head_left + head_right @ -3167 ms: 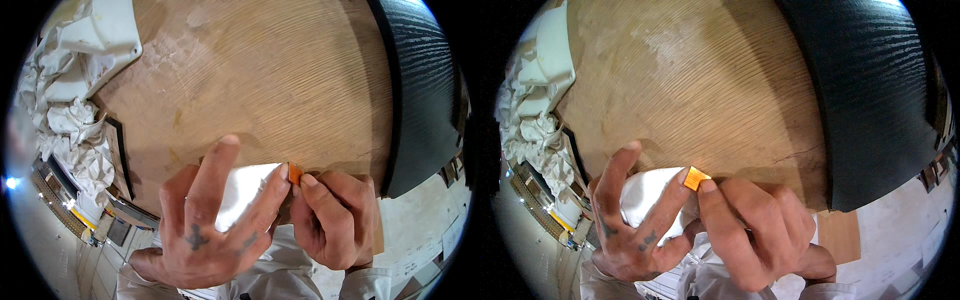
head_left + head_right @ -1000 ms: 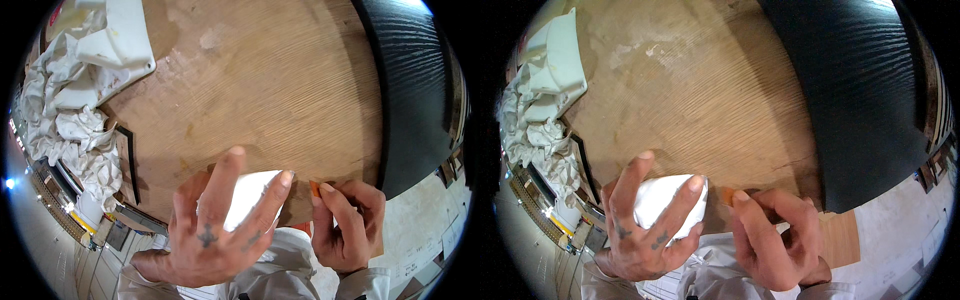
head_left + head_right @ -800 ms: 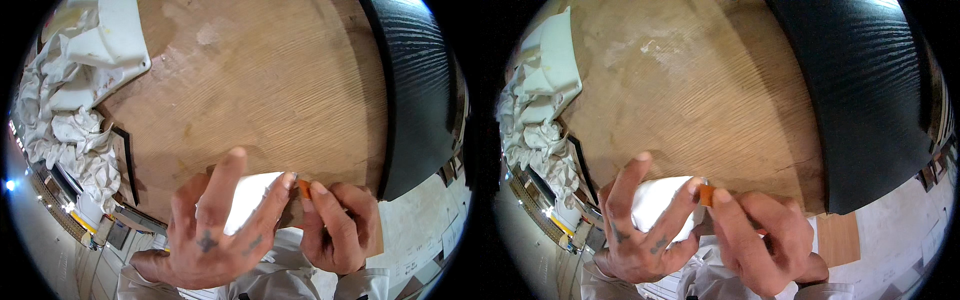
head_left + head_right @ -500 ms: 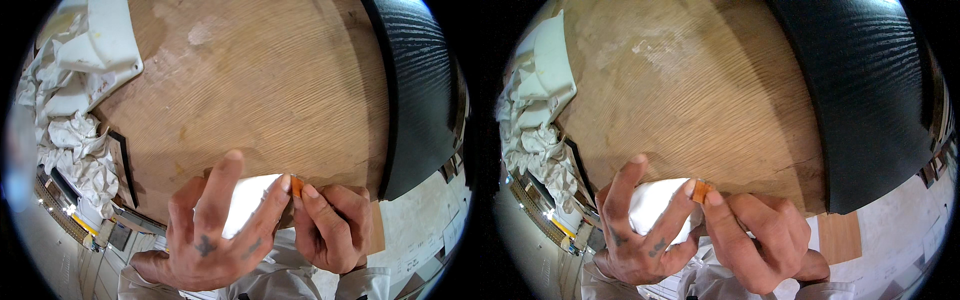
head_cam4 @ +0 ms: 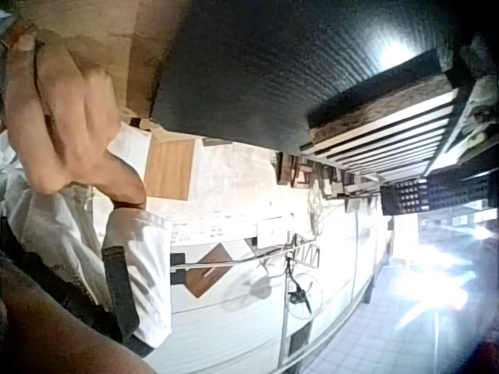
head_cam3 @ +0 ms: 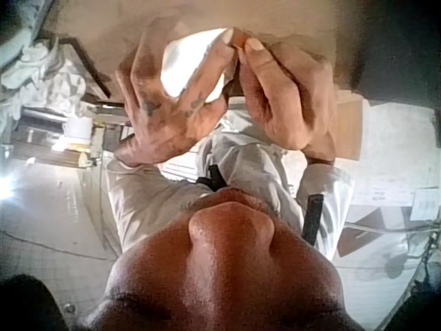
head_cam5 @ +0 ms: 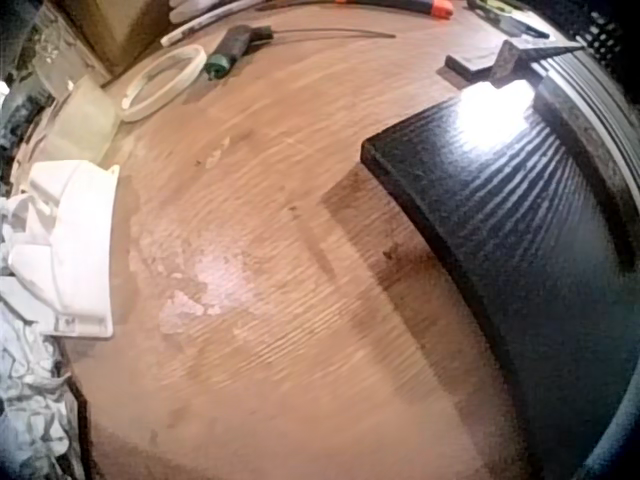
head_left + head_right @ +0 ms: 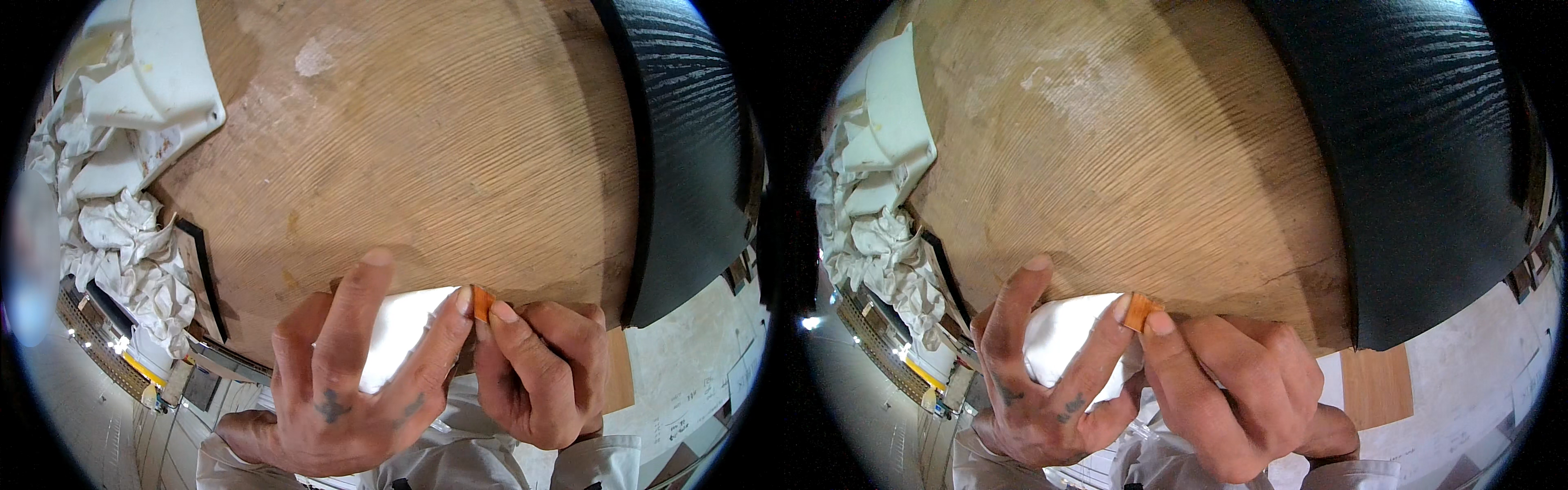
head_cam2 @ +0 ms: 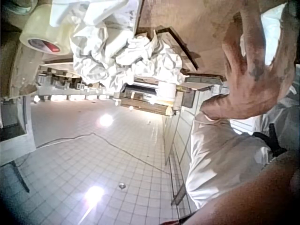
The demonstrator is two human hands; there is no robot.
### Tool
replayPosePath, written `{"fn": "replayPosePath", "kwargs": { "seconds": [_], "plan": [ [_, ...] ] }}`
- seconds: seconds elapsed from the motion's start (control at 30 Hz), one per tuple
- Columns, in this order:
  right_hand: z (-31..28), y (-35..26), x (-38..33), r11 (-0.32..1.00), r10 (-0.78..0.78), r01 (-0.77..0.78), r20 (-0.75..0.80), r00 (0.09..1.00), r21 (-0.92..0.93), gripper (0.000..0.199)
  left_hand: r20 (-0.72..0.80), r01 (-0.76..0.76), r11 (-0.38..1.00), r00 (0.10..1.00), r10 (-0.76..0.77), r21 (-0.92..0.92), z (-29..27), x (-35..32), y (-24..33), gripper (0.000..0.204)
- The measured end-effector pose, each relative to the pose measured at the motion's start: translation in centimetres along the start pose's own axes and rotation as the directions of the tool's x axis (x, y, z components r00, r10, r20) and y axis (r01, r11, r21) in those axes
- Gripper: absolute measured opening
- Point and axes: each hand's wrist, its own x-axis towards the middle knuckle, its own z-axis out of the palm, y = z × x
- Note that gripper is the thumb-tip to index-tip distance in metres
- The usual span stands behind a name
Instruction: The person arranges wooden slats onto a black curved base on a workbench. They then apply a white adhesive from a plastic bag onto the slats.
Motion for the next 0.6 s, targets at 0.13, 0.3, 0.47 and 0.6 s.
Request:
{"fn": "replayPosePath", "kwargs": {
  "seconds": [0.13,0.3,0.47,0.6],
  "plan": [
    [0.16,0.04,0.04,1.0,-0.009,0.009,-0.012,1.0,-0.004,0.033,0.027,0.001,1.0,1.0,-0.001,-0.013,-0.29,-0.11,-0.02,0.054],
    [0.24,0.03,-0.02,1.0,0.0,-0.001,-0.014,1.0,-0.012,0.032,0.022,-0.016,1.0,1.0,0.017,-0.016,-0.22,-0.01,-0.12,0.056],
    [0.2,0.14,0.03,0.999,-0.024,0.023,-0.009,1.0,-0.023,0.032,0.024,0.017,0.999,1.0,-0.016,-0.039,-0.31,-0.15,0.04,0.055],
    [0.38,0.16,0.12,1.0,-0.024,0.024,-0.029,0.999,-0.016,0.033,0.015,0.001,1.0,1.0,-0.001,-0.012,-0.17,-0.02,0.03,0.054]
  ]
}}
